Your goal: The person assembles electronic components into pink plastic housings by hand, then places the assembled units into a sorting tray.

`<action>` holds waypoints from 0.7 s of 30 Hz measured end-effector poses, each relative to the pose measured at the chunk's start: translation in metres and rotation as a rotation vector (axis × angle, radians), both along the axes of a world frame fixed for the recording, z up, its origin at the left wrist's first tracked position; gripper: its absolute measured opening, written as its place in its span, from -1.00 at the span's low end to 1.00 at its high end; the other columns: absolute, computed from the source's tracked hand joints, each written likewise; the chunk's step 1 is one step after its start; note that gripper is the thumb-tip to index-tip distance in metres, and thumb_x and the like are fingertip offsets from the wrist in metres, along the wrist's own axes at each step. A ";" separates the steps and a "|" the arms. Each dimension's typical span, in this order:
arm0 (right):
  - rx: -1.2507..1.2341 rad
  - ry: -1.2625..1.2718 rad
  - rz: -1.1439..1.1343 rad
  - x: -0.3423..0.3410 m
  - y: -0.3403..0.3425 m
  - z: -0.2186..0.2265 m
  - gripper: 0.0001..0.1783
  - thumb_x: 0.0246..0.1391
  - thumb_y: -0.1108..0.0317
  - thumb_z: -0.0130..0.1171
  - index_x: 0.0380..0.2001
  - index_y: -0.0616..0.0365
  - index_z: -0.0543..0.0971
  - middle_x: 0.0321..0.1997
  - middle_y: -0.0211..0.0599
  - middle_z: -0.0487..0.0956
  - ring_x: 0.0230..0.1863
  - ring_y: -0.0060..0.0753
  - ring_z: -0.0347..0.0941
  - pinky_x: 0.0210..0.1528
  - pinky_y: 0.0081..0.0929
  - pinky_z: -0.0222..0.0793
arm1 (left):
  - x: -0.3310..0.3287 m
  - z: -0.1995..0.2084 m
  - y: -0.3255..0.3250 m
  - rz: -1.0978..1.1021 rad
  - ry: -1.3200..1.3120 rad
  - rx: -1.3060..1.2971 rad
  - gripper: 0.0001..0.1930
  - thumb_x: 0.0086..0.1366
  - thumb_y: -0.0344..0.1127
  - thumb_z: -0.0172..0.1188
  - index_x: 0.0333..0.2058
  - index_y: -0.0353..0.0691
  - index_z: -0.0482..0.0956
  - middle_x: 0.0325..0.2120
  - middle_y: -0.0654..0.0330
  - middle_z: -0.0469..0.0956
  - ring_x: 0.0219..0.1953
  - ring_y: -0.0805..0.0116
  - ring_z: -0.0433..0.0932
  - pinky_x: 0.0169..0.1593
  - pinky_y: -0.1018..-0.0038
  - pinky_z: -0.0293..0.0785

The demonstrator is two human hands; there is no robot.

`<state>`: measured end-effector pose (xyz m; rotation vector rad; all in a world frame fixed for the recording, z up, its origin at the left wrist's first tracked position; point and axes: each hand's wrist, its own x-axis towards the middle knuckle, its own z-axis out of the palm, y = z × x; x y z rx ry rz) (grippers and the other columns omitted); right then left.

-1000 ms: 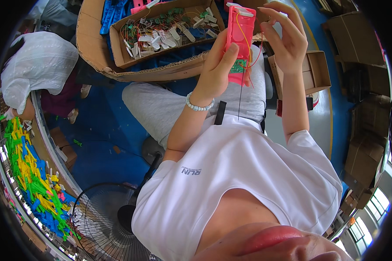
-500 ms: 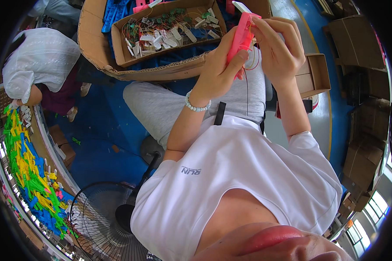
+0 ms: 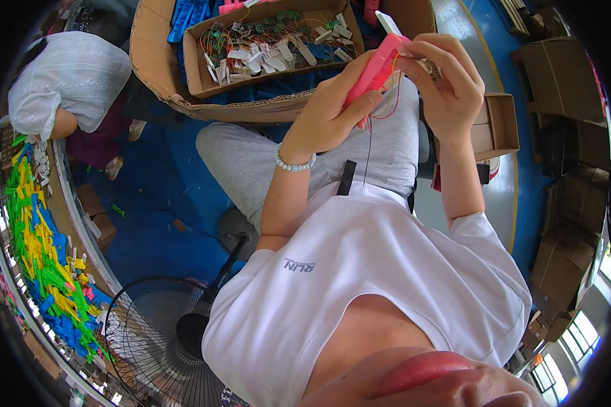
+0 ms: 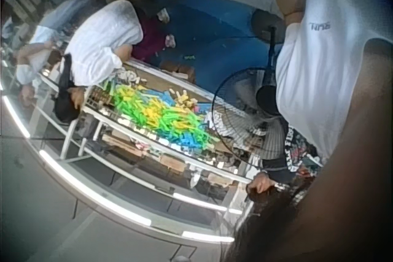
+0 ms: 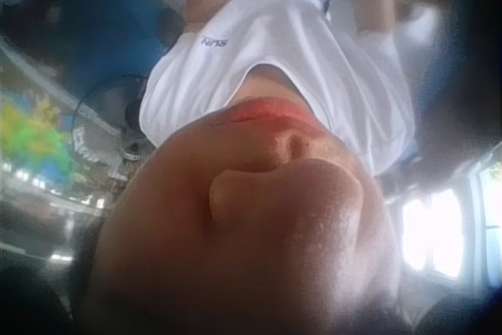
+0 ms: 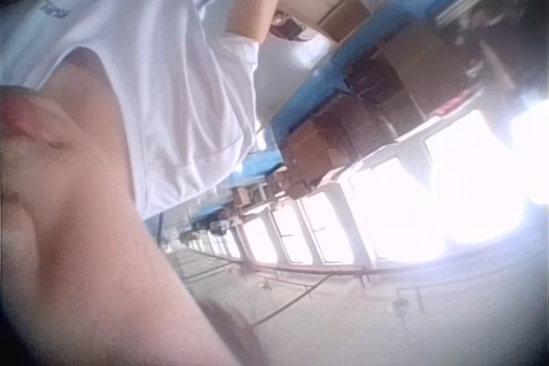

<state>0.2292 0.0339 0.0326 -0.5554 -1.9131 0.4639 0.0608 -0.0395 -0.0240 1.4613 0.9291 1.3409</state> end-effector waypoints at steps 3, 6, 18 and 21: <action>0.028 0.022 -0.066 -0.002 -0.006 0.000 -0.78 -0.13 0.60 0.38 -0.32 0.27 0.66 -0.29 -0.25 0.61 -0.32 -0.43 0.58 -0.30 -0.59 0.51 | -0.001 0.000 0.000 -0.017 -0.001 0.026 -0.43 0.37 -0.25 0.13 0.28 -0.27 0.23 -0.38 0.11 0.55 -0.57 0.43 0.51 -0.43 0.50 0.46; 0.050 0.074 -0.070 0.000 -0.008 0.002 -0.77 -0.15 0.60 0.39 -0.33 0.29 0.65 -0.30 -0.24 0.61 -0.33 -0.43 0.58 -0.31 -0.57 0.51 | 0.002 -0.002 0.000 0.026 0.059 0.113 -0.42 0.34 -0.26 0.16 0.27 -0.30 0.25 -0.36 0.08 0.54 -0.54 0.39 0.52 -0.42 0.48 0.46; 0.294 -0.110 -0.202 0.008 0.000 0.013 -0.74 -0.13 0.54 0.43 -0.31 0.33 0.62 -0.29 -0.19 0.58 -0.36 -0.32 0.58 -0.38 -0.55 0.55 | 0.018 0.005 -0.003 -0.007 -0.077 0.008 -0.43 0.36 -0.26 0.14 0.27 -0.33 0.25 -0.39 0.16 0.54 -0.56 0.53 0.49 -0.46 0.55 0.46; 0.215 -0.075 -0.184 0.005 0.003 0.008 -0.72 -0.14 0.50 0.45 -0.29 0.29 0.64 -0.29 -0.22 0.60 -0.35 -0.38 0.59 -0.37 -0.57 0.54 | 0.021 0.003 -0.002 0.019 -0.144 -0.024 -0.43 0.36 -0.27 0.14 0.28 -0.31 0.24 -0.34 0.12 0.54 -0.55 0.56 0.50 -0.47 0.56 0.45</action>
